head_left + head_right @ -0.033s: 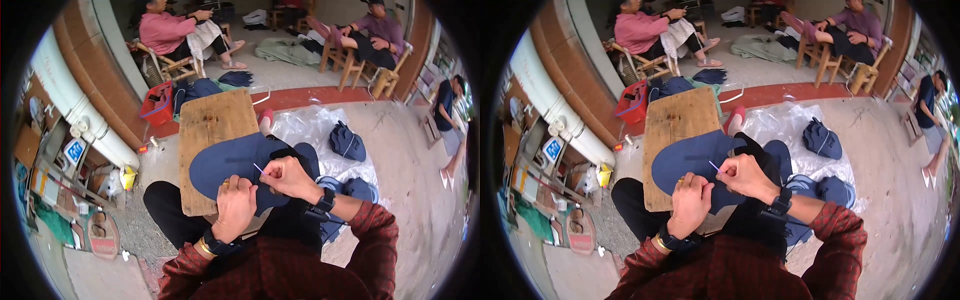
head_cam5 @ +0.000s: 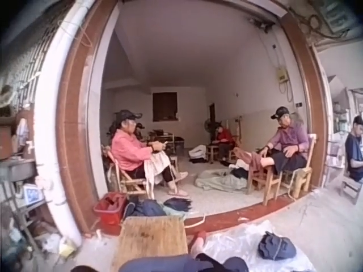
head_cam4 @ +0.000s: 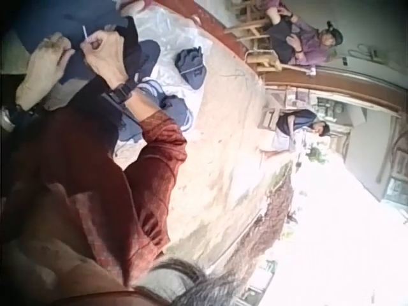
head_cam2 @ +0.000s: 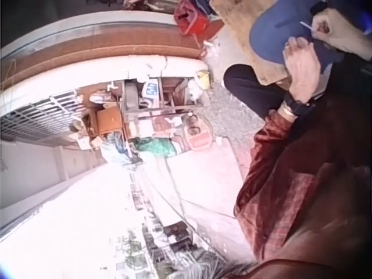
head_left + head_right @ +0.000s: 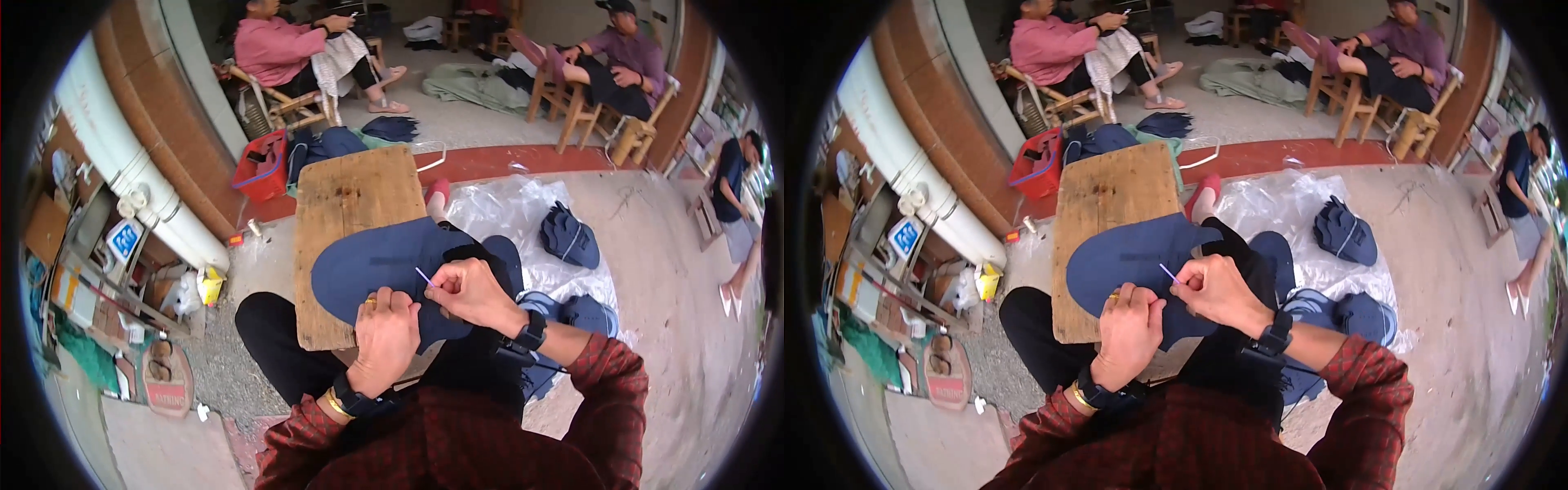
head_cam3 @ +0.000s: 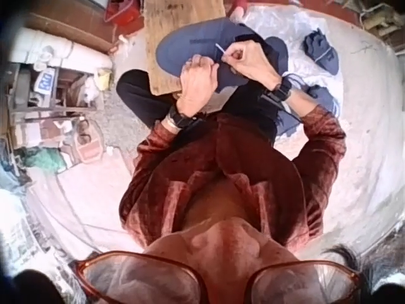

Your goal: The recorder is sewing the upper parts of a shoe by hand using a needle and thread.

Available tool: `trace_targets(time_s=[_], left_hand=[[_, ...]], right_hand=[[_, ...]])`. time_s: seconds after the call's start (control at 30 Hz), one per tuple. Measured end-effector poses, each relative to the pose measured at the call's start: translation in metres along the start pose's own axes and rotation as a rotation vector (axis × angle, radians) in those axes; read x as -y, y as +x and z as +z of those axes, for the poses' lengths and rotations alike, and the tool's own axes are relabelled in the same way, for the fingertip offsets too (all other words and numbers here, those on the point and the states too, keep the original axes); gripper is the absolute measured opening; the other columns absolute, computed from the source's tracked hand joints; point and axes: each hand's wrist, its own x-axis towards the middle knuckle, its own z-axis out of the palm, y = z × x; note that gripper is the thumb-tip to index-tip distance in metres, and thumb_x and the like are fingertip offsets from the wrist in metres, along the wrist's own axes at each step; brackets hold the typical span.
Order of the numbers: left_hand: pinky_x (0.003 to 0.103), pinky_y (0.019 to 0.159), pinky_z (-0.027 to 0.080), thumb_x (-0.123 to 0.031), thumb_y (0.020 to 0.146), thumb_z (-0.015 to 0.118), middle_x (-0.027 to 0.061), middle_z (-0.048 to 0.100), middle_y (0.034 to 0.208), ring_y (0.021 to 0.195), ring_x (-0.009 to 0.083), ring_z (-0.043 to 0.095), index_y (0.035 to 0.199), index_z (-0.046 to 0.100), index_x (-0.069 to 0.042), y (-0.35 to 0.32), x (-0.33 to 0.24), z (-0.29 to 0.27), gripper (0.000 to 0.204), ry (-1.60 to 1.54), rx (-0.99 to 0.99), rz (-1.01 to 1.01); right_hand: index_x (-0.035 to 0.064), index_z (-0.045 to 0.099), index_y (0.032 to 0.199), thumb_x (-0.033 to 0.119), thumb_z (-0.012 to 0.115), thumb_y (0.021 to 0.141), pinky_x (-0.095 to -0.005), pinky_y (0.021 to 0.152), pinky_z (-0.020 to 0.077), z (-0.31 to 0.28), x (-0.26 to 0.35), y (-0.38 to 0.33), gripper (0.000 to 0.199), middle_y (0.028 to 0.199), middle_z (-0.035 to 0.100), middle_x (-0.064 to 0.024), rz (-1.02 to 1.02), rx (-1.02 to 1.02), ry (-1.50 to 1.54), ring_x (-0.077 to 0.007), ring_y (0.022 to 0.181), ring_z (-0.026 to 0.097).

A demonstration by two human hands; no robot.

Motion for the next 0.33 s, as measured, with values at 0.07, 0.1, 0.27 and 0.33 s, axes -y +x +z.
trace_targets(time_s=[0.07, 0.1, 0.27, 0.33], left_hand=[[0.046, 0.072, 0.051, -0.011, 0.089, 0.07, 0.0139, 0.06, 0.086, 0.079, 0.0366, 0.063, 0.086, 0.06, -0.005, -0.003, -0.005, 0.002, 0.012, 0.03, -0.018, -0.006], [0.046, 0.072, 0.051, -0.011, 0.089, 0.069, 0.0143, 0.059, 0.086, 0.078, 0.037, 0.063, 0.086, 0.058, -0.005, -0.004, -0.009, 0.002, 0.013, 0.05, -0.022, -0.01], [0.047, 0.072, 0.052, -0.012, 0.088, 0.07, 0.0161, 0.058, 0.088, 0.077, 0.0381, 0.063, 0.092, 0.054, -0.005, -0.004, -0.011, 0.006, 0.018, 0.067, -0.033, -0.005], [0.05, 0.078, 0.05, -0.014, 0.089, 0.07, 0.016, 0.058, 0.09, 0.083, 0.0392, 0.064, 0.093, 0.053, -0.006, -0.005, -0.008, 0.004, 0.019, 0.096, -0.002, 0.039]], right_hand=[[-0.0027, 0.07, 0.081, 0.007, 0.076, 0.084, -0.0324, 0.046, 0.0439, 0.004, -0.006, -0.002, 0.012, 0.059, 0.065, -0.0096, -0.091, -0.065, -0.092, -0.014, 0.047, 0.059], [-0.0027, 0.07, 0.081, 0.007, 0.076, 0.084, -0.0324, 0.046, 0.0439, 0.005, -0.007, -0.002, 0.012, 0.059, 0.065, -0.0096, -0.098, -0.048, -0.09, -0.014, 0.047, 0.059], [0.0002, 0.068, 0.076, 0.006, 0.079, 0.077, -0.0372, 0.055, 0.0469, 0.008, -0.009, -0.001, 0.013, 0.063, 0.061, -0.0098, -0.277, -0.17, -0.224, -0.0233, 0.055, 0.059], [0.0003, 0.069, 0.077, 0.007, 0.079, 0.078, -0.0369, 0.053, 0.0465, 0.009, -0.012, -0.001, 0.013, 0.064, 0.063, -0.0106, -0.3, -0.192, -0.225, -0.0215, 0.054, 0.06]])
